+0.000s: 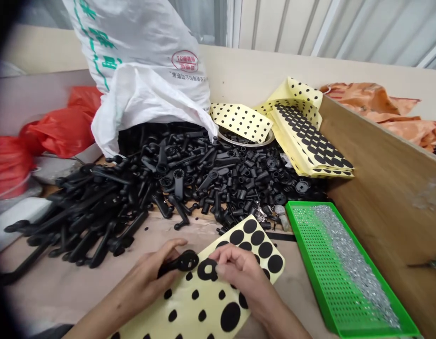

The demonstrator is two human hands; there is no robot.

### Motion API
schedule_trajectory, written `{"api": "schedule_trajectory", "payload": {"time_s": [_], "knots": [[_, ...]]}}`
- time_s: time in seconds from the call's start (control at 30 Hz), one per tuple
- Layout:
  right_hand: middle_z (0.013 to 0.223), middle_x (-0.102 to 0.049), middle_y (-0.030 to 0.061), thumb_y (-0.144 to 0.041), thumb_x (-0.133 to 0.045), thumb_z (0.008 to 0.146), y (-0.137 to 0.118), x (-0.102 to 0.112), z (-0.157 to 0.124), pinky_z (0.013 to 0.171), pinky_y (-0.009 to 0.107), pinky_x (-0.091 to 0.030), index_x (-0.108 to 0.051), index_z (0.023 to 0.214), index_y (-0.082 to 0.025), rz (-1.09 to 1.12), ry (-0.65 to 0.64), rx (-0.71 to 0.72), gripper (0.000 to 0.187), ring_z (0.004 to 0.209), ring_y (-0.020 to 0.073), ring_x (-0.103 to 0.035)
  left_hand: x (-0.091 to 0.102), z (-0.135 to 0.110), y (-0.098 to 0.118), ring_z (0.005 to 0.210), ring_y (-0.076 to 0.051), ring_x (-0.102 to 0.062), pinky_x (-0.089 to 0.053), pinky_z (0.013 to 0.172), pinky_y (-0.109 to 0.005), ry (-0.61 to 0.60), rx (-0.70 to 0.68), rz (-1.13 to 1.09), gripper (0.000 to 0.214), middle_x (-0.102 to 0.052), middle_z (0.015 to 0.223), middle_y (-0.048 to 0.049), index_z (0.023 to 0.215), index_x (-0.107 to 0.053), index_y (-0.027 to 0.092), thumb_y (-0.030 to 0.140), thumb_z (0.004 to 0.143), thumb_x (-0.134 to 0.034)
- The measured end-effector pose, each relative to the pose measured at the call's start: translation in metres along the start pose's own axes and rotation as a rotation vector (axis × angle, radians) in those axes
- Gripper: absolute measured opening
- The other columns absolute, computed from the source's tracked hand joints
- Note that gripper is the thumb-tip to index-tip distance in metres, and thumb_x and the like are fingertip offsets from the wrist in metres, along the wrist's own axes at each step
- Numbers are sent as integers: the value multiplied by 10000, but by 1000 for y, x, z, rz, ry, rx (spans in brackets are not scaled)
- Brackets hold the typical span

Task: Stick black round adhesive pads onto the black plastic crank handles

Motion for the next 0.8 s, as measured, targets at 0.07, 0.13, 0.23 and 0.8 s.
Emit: {"api": "schedule_trajectory", "payload": {"time_s": [0.07,0.13,0.23,0.8], "knots": [[939,-616,57,-315,-692,699,0,-4,3,739,274,-394,-549,642,-176,5,-13,14,208,861,195,-541,-2,3,0,591,-131,-505,-386,557,-211,-45,94,-125,367,-542,646,61,1079,-515,222,106,736,-455],[951,-611,62,-316,-693,695,-1,-8,5,767,283,-391,-553,647,-175,-4,-25,36,205,891,203,-538,-7,4,4,553,-112,-458,-349,508,-191,-83,141,-271,325,-507,610,67,997,-563,210,105,707,-459],[959,-611,67,-328,-686,699,-3,-11,6,782,292,-391,-554,638,-175,-26,-39,49,211,908,210,-538,-14,3,11,551,-99,-456,-342,485,-180,-100,166,-455,358,-564,671,48,1010,-570,188,100,683,-454],[921,-599,50,-304,-679,704,-3,-9,5,768,289,-403,-559,630,-176,-107,-29,57,190,879,196,-543,-15,0,21,759,-172,-627,-459,627,-217,-64,113,-309,568,-708,885,-1,1157,-594,209,64,636,-421]]}}
Point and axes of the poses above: each hand's wrist, its own z-axis towards the middle knuckle, its own x-axis out of the back of the hand, y = z × x, the point moved 5 cm from there along z, towards the middle knuckle
